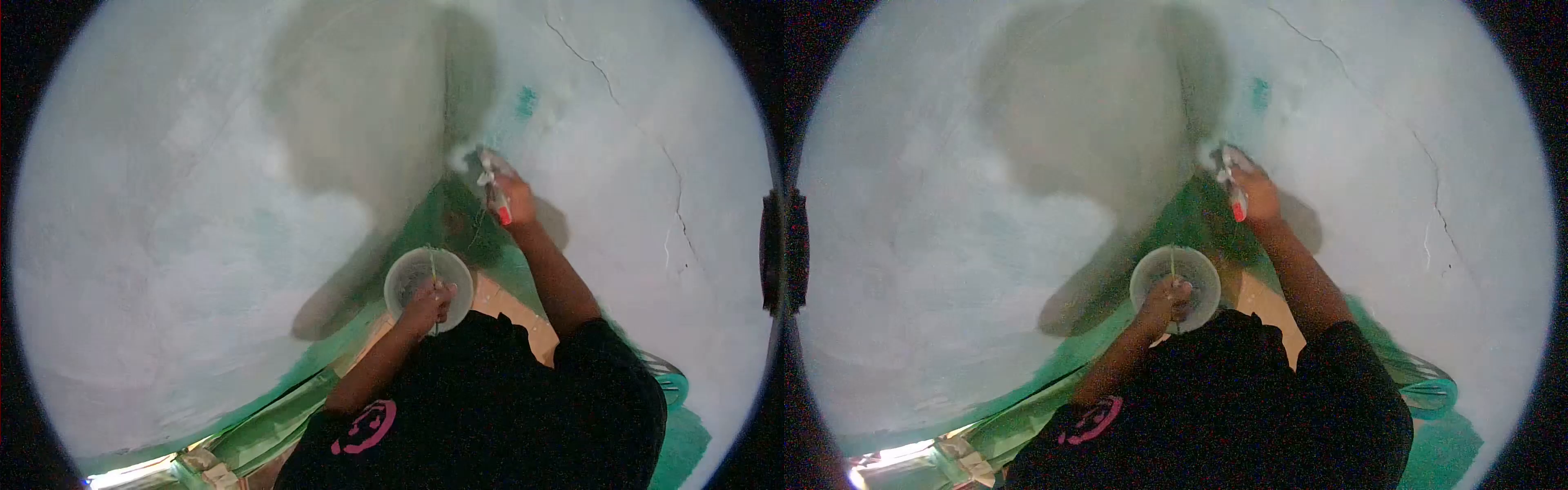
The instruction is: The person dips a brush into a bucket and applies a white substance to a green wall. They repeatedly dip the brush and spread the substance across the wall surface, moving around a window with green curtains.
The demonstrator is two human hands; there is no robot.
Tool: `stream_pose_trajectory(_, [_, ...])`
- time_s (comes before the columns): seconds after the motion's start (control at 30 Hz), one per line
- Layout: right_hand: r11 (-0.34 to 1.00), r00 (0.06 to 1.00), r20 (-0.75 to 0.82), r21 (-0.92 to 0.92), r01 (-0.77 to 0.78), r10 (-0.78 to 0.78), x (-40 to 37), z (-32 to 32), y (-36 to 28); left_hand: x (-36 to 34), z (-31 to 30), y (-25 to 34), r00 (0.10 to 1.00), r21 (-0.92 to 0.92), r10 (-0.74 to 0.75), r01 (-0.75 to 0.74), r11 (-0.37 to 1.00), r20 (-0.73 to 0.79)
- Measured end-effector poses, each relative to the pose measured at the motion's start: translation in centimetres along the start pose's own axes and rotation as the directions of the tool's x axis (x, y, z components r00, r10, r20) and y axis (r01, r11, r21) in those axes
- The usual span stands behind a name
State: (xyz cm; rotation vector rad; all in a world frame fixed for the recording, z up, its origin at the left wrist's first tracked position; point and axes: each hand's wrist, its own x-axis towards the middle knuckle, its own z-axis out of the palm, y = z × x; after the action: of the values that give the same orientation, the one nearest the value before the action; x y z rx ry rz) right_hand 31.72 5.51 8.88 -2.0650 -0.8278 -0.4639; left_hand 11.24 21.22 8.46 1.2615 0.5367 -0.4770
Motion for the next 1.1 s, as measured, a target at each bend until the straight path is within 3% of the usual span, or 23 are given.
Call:
stream_pose_trajectory(0.07, [0.838, 0.942, 0.013, 0.453, -0.304, 0.335, 2.4, -2.8, -4.6, -0.4, -0.3, -0.2, 0.991, -0.127, 0.114, -0.105, 0.986, 0.073])
stream_pose_trajectory(0.17, [0.764, 0.953, -0.042, 0.609, -0.212, 0.299, 3.2, -5.0, -8.7, -1.0, -0.1, -0.4, 0.995, -0.148, 0.099, -0.102, 0.984, -0.025])
stream_pose_trajectory(0.2, [0.758, 0.957, -0.030, 0.618, -0.210, 0.290, 2.8, -4.5, -7.7, -1.3, 0.2, -0.3, 0.994, -0.155, 0.102, -0.108, 0.982, -0.043])
stream_pose_trajectory(0.23, [0.962, 0.976, -0.208, 0.274, 0.002, 0.058, 2.0, -3.3, -5.8, -1.8, 0.7, -0.1, 0.991, -0.205, 0.116, -0.126, 0.971, -0.060])
stream_pose_trajectory(0.27, [0.972, 0.931, -0.288, -0.132, 0.193, -0.224, 1.3, -2.0, -4.0, -1.9, 1.0, 0.0, 0.989, -0.252, 0.129, -0.145, 0.957, -0.079])
stream_pose_trajectory(0.3, [0.973, 0.932, -0.284, -0.110, 0.201, -0.225, 0.1, -1.1, -3.1, -1.9, 1.1, -0.2, 0.987, -0.256, 0.127, -0.150, 0.955, -0.102])
stream_pose_trajectory(0.33, [0.985, 0.983, -0.123, 0.128, -0.119, 0.135, -1.7, -0.3, -2.5, -1.8, 1.3, -0.4, 0.982, -0.254, 0.142, -0.169, 0.952, -0.122])
stream_pose_trajectory(0.37, [0.842, 0.889, 0.123, 0.287, -0.457, 0.441, -3.5, 0.8, -1.6, -1.7, 1.4, -0.6, 0.978, -0.251, 0.152, -0.185, 0.950, -0.144])
stream_pose_trajectory(0.4, [0.835, 0.889, 0.141, 0.305, -0.458, 0.436, -5.8, 2.8, 0.8, -1.8, 1.6, -0.7, 0.974, -0.250, 0.147, -0.187, 0.950, -0.170])
stream_pose_trajectory(0.47, [0.894, 0.979, -0.087, 0.430, -0.129, 0.183, -9.5, 7.1, 5.6, -1.9, 2.0, -0.2, 0.963, -0.135, 0.139, -0.172, 0.976, -0.229])
stream_pose_trajectory(0.5, [0.887, 0.980, -0.081, 0.443, -0.129, 0.183, -10.2, 7.5, 6.0, -1.5, 1.7, -0.4, 0.960, -0.133, 0.136, -0.172, 0.976, -0.245])
stream_pose_trajectory(0.53, [0.627, 0.883, 0.080, 0.675, -0.390, 0.462, -10.9, 8.0, 6.1, -1.0, 1.2, -0.9, 0.971, -0.142, 0.118, -0.149, 0.978, -0.209])
stream_pose_trajectory(0.57, [0.246, 0.703, 0.310, 0.784, -0.569, 0.640, -11.5, 8.4, 6.3, -0.8, 0.8, -1.3, 0.981, -0.153, 0.096, -0.122, 0.981, -0.171])
stream_pose_trajectory(0.6, [0.228, 0.694, 0.325, 0.784, -0.578, 0.643, -11.2, 8.4, 5.7, -0.9, 0.5, -1.5, 0.980, -0.151, 0.082, -0.110, 0.982, -0.184])
stream_pose_trajectory(0.63, [-0.127, 0.496, 0.511, 0.775, -0.619, 0.702, -10.3, 7.7, 5.1, -0.6, 0.4, -1.8, 0.973, -0.037, 0.072, -0.082, 0.996, -0.218])
stream_pose_trajectory(0.67, [-0.466, 0.291, 0.686, 0.689, -0.555, 0.667, -9.5, 7.2, 4.8, -0.3, 0.5, -1.9, 0.967, 0.082, 0.068, -0.049, 0.995, -0.246])
stream_pose_trajectory(0.7, [-0.465, 0.292, 0.680, 0.695, -0.549, 0.672, -8.7, 7.4, 4.6, -0.1, 0.7, -1.7, 0.969, 0.087, 0.069, -0.049, 0.995, -0.239])
stream_pose_trajectory(0.8, [-0.480, 0.416, 0.667, 0.739, -0.473, 0.618, -5.9, 8.1, 2.8, 0.2, 0.7, -1.1, 0.967, 0.111, 0.029, 0.000, 0.994, -0.255])
stream_pose_trajectory(0.9, [-0.602, 0.443, 0.720, 0.692, -0.398, 0.534, -3.5, 6.9, 0.4, 0.9, 1.1, -1.5, 0.956, 0.074, 0.017, 0.005, 0.997, -0.293])
stream_pose_trajectory(0.97, [-0.686, 0.557, 0.687, 0.679, -0.262, 0.467, -1.5, 3.8, -1.8, 0.9, 1.6, -1.0, 0.956, 0.059, -0.033, 0.052, 0.997, -0.292])
stream_pose_trajectory(1.0, [-0.687, 0.556, 0.681, 0.683, -0.248, 0.476, -1.2, 2.5, -2.3, 1.1, 1.5, -1.3, 0.958, 0.070, -0.037, 0.060, 0.996, -0.286])
stream_pose_trajectory(1.07, [-0.604, 0.755, 0.437, 0.794, -0.068, 0.489, -1.7, 1.2, -3.8, 0.5, 1.1, -2.8, 0.966, 0.037, 0.026, -0.017, 0.999, -0.257])
stream_pose_trajectory(1.1, [-0.599, 0.753, 0.432, 0.799, -0.062, 0.497, -2.4, 2.0, -3.0, 0.3, 0.9, -3.0, 0.968, 0.039, 0.023, -0.014, 0.999, -0.249])
